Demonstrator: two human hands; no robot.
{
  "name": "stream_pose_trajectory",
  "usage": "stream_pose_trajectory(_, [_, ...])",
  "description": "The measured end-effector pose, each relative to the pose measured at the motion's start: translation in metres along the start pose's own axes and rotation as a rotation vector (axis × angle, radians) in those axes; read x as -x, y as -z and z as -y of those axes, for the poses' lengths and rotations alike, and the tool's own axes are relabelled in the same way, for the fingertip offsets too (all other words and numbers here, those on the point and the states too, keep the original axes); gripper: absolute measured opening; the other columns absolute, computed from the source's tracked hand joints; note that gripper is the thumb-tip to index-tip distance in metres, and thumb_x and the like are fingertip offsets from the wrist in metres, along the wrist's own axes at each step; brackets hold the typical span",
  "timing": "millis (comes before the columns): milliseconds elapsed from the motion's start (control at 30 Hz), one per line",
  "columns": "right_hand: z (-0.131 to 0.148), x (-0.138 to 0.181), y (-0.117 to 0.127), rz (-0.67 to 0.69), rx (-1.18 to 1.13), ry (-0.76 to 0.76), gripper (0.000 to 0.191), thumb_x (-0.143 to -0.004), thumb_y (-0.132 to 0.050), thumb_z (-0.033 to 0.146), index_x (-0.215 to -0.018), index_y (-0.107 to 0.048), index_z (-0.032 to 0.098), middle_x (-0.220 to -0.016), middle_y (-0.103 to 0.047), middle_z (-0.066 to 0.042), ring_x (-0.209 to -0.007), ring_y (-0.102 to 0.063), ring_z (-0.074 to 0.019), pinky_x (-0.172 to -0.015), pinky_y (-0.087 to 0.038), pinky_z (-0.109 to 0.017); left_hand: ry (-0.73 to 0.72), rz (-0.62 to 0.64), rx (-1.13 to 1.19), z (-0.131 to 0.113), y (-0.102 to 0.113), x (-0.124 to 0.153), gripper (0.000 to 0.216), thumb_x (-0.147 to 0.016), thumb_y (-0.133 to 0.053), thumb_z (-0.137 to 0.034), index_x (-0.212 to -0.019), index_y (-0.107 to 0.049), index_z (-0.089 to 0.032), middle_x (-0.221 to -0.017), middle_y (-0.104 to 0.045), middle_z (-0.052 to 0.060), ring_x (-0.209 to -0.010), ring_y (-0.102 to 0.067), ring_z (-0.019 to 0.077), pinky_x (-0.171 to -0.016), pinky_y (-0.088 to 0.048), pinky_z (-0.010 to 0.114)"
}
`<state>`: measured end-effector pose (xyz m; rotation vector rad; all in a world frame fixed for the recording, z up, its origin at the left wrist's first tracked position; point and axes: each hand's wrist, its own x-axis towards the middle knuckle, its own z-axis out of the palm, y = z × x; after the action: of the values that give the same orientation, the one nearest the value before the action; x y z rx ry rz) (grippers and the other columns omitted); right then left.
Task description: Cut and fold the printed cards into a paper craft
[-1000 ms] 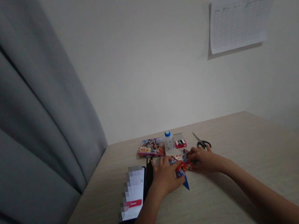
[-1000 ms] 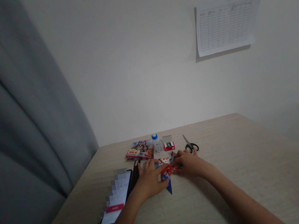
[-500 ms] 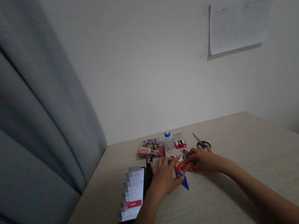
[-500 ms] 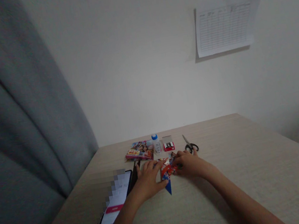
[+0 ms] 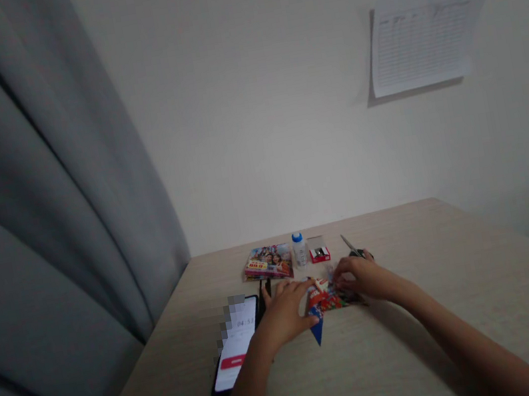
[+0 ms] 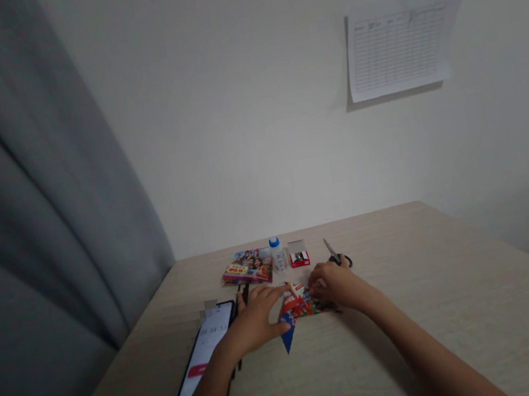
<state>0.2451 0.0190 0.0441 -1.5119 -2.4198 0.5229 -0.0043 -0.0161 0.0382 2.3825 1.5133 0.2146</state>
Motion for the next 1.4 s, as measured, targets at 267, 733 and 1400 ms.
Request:
stream_pose_trajectory(267, [-0.013, -0.004, -0.011, 0.053, 0.03, 0.063, 0.032, -0.075, -0.066, 0.019, -0.106, -0.073, 0.024, -0.13, -0.063, -0.01, -0.121, -0.055, -0.0316, -0.113, -0.026, -0.053, -0.008, 0.013, 0.052, 0.004, -0.003, -0.002, 0.08, -0.079, -0.069, -0.033, -0.148, -0.032, -0.047, -0.153, -0.042, 0.001, -0.146, -0.024, 0.0343, -0.114, -0.002, 0.069])
stream_pose_trajectory(733, [-0.01, -0.002, -0.002, 0.087, 0.107, -0.114, 0.032, -0.068, -0.076, 0.028, -0.1, -0.076, 0.029, -0.104, -0.072, -0.008, -0.117, -0.055, -0.0351, -0.103, -0.001, -0.08, 0.084, -0.095, -0.008, 0.007, -0.005, -0.008, 0.07, -0.079, -0.064, -0.038, -0.145, -0.041, -0.038, -0.147, -0.046, 0.006, -0.14, -0.031, 0.0366, -0.11, 0.001, 0.075])
stream_pose_trajectory(1400, [-0.015, 0.0, -0.002, 0.082, 0.14, -0.152, 0.018, -0.067, -0.069, 0.015, -0.079, -0.079, 0.024, -0.1, -0.071, -0.012, -0.111, -0.057, -0.0368, -0.1, -0.01, -0.08, 0.138, -0.145, -0.114, -0.002, -0.003, -0.009, 0.063, -0.084, -0.062, -0.035, -0.144, -0.044, -0.033, -0.143, -0.05, 0.009, -0.14, -0.033, 0.0341, -0.112, -0.005, 0.072])
